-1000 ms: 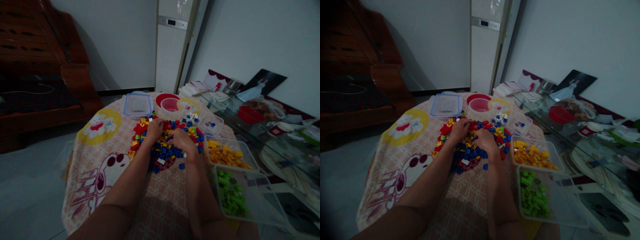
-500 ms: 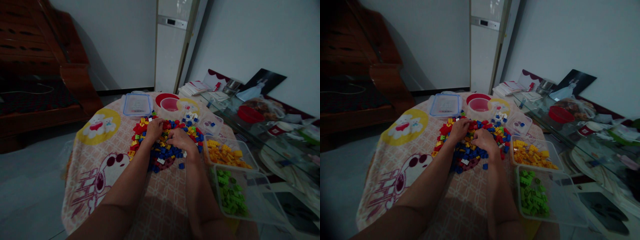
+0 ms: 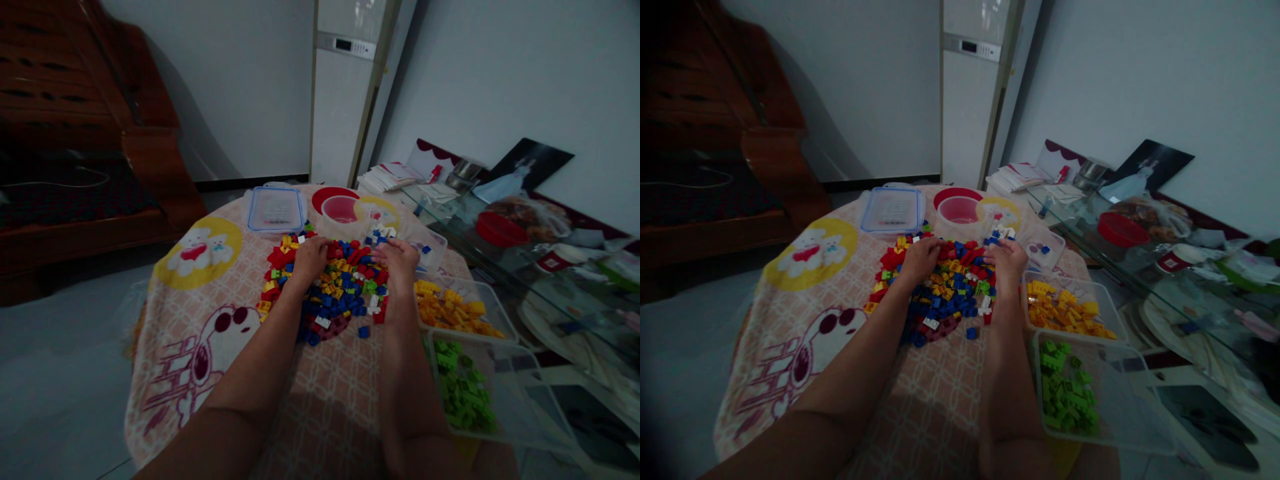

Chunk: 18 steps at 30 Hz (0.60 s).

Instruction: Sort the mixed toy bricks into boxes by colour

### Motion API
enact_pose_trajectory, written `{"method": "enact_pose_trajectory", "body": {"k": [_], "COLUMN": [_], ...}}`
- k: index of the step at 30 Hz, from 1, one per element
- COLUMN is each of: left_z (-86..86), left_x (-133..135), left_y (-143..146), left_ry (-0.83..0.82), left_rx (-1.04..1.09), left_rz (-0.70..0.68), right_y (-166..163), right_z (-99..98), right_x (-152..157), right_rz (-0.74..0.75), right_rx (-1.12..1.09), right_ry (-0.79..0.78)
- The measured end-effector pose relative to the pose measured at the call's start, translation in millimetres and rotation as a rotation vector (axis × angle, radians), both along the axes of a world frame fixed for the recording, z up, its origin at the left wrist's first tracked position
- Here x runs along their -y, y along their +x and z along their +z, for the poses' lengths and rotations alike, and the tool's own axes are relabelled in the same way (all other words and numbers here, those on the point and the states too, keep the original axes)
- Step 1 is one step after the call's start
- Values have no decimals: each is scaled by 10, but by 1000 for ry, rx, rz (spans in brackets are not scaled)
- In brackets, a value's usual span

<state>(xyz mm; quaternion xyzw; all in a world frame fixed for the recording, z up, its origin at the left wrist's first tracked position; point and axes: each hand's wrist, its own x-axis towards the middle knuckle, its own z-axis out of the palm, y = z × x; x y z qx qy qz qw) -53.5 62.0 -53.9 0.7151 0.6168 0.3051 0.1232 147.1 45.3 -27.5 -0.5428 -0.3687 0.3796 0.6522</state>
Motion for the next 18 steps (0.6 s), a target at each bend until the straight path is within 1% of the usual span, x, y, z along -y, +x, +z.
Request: {"method": "enact_pose_trajectory", "body": {"k": [1, 2, 5, 7, 10, 13, 16, 18], "left_z": [-4, -8, -12, -12, -11, -14, -12, -5], "left_x": [-3, -5, -8, -8, -7, -7, -4, 0], "left_y": [2, 3, 2, -1, -7, -11, -8, -3], "left_ry": [2, 3, 12, 15, 17, 17, 14, 3], "left_rx": [1, 2, 5, 6, 4, 7, 13, 16], "left_rz": [0, -2, -2, -2, -2, -6, -5, -1], "right_y": [32, 63, 130, 145, 145, 173, 241, 280], "right_z": [-27, -50, -89, -83, -36, 20, 53, 63], "right_x": [-36, -66, -101, -83, -16, 66, 136, 167], "right_rz": [-66, -100, -112, -104, -67, 24, 160, 223], "right_rx": [-42, -67, -63, -23, 74, 270, 594, 828], "right_ry": [53, 92, 130, 95, -10, -123, -266, -346]}}
